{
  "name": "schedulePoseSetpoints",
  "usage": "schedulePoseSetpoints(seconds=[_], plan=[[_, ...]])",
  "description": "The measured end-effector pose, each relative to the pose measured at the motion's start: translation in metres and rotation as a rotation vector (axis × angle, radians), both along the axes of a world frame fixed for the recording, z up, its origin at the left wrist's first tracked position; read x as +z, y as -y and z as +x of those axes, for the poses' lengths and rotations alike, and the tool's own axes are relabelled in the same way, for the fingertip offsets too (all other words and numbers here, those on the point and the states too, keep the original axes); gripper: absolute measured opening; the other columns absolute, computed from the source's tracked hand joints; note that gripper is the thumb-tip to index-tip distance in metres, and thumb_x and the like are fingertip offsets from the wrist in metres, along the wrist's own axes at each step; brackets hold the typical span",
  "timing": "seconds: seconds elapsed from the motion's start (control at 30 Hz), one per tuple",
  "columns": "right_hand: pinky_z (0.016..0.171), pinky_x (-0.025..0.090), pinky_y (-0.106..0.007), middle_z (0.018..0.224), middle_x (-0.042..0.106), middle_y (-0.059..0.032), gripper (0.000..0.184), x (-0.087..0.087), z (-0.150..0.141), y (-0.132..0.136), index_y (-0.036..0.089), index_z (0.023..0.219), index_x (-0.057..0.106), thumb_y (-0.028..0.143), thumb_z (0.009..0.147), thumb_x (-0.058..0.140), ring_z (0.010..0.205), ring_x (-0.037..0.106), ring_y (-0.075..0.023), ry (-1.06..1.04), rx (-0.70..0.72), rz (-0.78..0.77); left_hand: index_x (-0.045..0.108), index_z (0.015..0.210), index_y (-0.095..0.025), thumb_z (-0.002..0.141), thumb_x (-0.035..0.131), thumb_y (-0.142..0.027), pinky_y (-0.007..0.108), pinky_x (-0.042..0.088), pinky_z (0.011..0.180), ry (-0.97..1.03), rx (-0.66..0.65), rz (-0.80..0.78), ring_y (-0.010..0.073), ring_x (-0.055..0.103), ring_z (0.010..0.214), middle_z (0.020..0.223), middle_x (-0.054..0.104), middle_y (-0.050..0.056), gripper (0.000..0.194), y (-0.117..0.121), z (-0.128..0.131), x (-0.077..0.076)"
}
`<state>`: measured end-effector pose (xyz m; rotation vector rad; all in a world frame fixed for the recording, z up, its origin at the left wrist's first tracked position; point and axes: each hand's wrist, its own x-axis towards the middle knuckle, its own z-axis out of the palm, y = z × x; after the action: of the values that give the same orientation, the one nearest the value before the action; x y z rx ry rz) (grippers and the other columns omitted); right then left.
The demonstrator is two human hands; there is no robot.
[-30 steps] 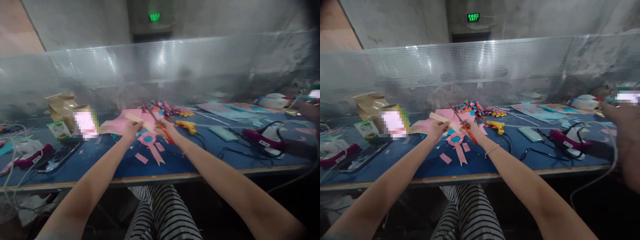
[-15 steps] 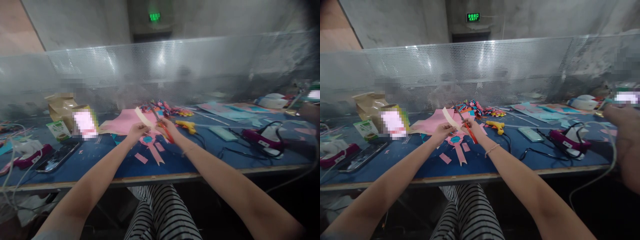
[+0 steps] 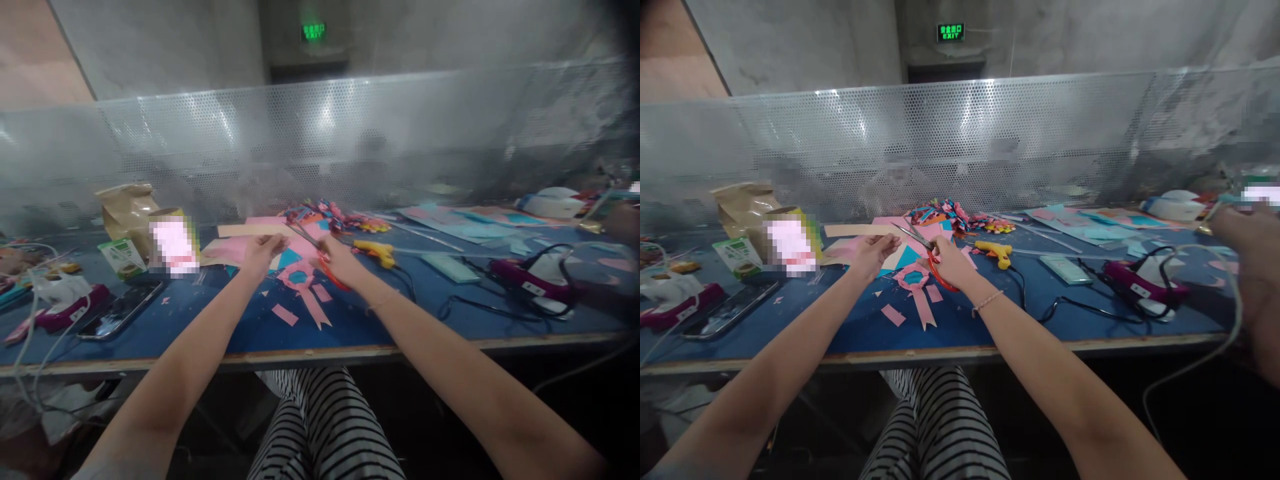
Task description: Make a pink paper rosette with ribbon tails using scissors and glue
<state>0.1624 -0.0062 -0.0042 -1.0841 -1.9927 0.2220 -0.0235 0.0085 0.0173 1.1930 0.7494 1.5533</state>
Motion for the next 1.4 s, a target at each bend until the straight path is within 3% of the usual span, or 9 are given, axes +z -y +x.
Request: schedulePoseSetpoints(seconds=[0.3,0.63,1.4], plan=[[0.062,0.034,-0.024,0.080,0.052,-0.0040,0.036,-0.0019,-0.0029,0.0009,0.015,0.091,0.045,0.046,0.073,0.049,0.069,0.046,-0.0128,0.126,0.016,-0.011,0.063,0.070,-0.011,0.058,0.069,-0.028,0.026,0.048,0.069,-0.034,-0.057,0.057,0.0122,0.062,0.064,0.066,0.065,0.004,0.021,-0.0087,0.0034,-0.0094],[0.060,0.034,-0.023,0.079,0.054,-0.0038,0.038,-0.0020,-0.0024,0.0006,0.015,0.093,0.046,0.048,0.074,0.047,0.067,0.048,-0.0126,0.125,0.006,-0.059,0.061,0.066,-0.009,0.064,0.064,-0.018,0.027,0.049,0.071,-0.026,-0.040,0.003,0.0107,0.061,0.060,0.062,0.064,0.004,0.009,-0.0036,0.0060,-0.0060],[0.053,0.030,-0.020,0.068,0.051,-0.0004,0.032,0.0003,-0.0037,0.0030,0.016,0.088,0.047,0.046,0.075,0.045,0.058,0.045,-0.0105,0.170,-0.028,-0.021,0.060,0.064,-0.007,0.070,0.060,-0.011,0.031,0.047,0.081,0.006,-0.036,-0.105,0.0125,0.063,0.065,0.064,0.065,0.008,0.008,0.0007,0.0093,-0.0012]])
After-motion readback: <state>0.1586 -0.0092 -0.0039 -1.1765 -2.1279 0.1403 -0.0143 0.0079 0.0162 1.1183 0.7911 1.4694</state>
